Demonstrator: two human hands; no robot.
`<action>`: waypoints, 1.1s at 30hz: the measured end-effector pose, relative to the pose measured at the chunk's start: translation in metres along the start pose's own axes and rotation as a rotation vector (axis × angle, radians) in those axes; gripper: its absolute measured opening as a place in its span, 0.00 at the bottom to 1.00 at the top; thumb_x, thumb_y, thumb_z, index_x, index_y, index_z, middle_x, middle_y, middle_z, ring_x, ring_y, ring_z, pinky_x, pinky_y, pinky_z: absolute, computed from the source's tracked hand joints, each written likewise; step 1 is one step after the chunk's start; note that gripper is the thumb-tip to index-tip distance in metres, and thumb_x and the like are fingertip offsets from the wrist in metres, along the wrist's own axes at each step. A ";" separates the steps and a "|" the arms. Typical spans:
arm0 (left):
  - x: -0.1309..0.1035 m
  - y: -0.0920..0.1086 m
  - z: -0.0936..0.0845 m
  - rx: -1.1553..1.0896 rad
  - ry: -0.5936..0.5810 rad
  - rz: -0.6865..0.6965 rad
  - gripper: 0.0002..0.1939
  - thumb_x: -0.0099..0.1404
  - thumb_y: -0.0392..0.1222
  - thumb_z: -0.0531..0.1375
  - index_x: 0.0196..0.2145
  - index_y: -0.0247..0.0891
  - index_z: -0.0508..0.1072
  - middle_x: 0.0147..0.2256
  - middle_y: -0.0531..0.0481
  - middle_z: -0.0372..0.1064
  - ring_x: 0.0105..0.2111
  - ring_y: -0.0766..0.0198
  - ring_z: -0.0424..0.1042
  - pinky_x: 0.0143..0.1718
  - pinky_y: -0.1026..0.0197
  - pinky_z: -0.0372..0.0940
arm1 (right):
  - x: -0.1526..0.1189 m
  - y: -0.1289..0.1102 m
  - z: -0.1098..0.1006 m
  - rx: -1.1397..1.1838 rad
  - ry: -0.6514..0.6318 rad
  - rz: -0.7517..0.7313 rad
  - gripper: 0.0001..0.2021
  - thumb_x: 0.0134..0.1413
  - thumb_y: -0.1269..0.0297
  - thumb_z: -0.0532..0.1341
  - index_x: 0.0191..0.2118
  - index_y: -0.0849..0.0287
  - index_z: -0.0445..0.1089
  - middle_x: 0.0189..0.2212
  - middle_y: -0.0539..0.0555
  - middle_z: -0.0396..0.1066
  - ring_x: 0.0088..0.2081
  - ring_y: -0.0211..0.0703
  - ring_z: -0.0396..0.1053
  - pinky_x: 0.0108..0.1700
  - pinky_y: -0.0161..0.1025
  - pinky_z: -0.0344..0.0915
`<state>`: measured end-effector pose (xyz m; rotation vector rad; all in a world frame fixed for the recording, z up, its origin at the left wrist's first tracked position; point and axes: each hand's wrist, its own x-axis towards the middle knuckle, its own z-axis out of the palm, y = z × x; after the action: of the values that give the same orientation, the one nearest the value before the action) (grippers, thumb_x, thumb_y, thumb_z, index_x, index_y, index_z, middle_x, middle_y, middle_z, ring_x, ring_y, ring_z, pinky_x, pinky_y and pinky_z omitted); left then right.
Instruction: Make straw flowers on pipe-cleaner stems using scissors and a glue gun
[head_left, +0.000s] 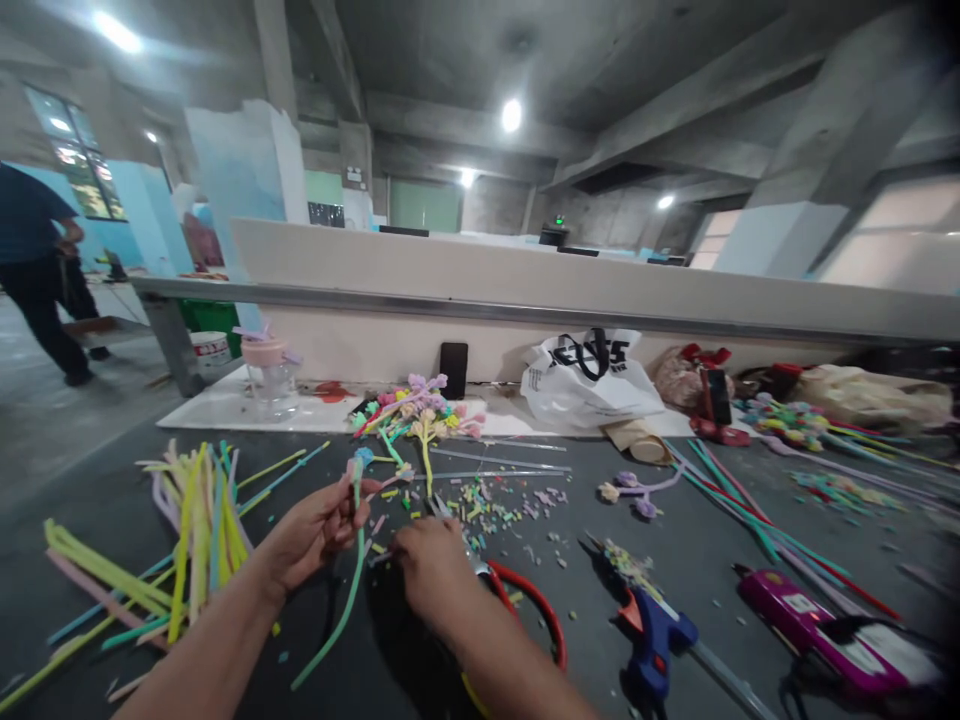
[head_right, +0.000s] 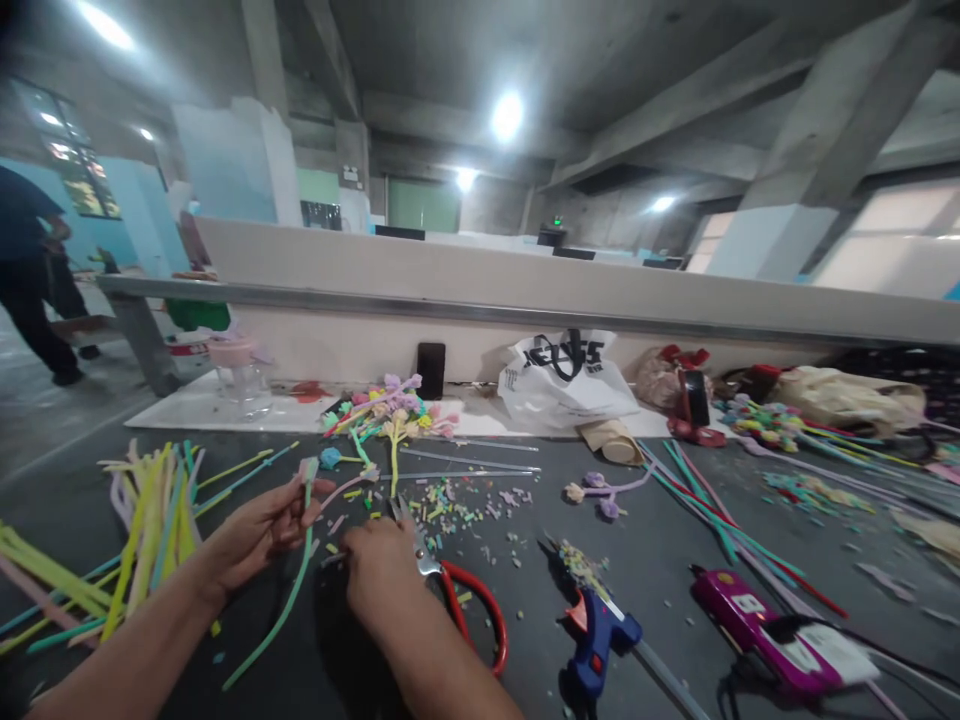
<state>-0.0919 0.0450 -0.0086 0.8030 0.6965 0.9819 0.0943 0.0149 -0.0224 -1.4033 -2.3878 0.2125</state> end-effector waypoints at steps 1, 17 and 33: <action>0.000 0.000 0.000 -0.007 0.006 0.006 0.14 0.63 0.46 0.53 0.39 0.32 0.70 0.20 0.54 0.61 0.13 0.78 0.52 0.13 0.74 0.47 | 0.001 -0.004 0.003 -0.015 -0.009 -0.001 0.08 0.47 0.72 0.56 0.33 0.56 0.70 0.33 0.55 0.72 0.39 0.48 0.66 0.40 0.45 0.51; 0.000 0.001 -0.004 -0.036 0.008 0.002 0.14 0.62 0.45 0.53 0.39 0.32 0.70 0.20 0.54 0.61 0.13 0.77 0.53 0.11 0.74 0.48 | 0.022 0.008 -0.032 -0.056 -0.035 0.134 0.11 0.42 0.75 0.56 0.31 0.55 0.72 0.33 0.53 0.74 0.36 0.44 0.69 0.37 0.39 0.54; -0.004 -0.003 0.004 -0.013 -0.053 -0.006 0.16 0.64 0.45 0.52 0.39 0.30 0.71 0.20 0.53 0.62 0.13 0.79 0.51 0.14 0.74 0.49 | 0.004 0.025 -0.046 -0.186 -0.241 0.134 0.09 0.43 0.73 0.57 0.29 0.56 0.73 0.30 0.54 0.76 0.33 0.47 0.70 0.39 0.44 0.55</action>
<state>-0.0886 0.0397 -0.0079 0.8118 0.6460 0.9560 0.1308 0.0282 0.0136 -1.7121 -2.5633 0.2098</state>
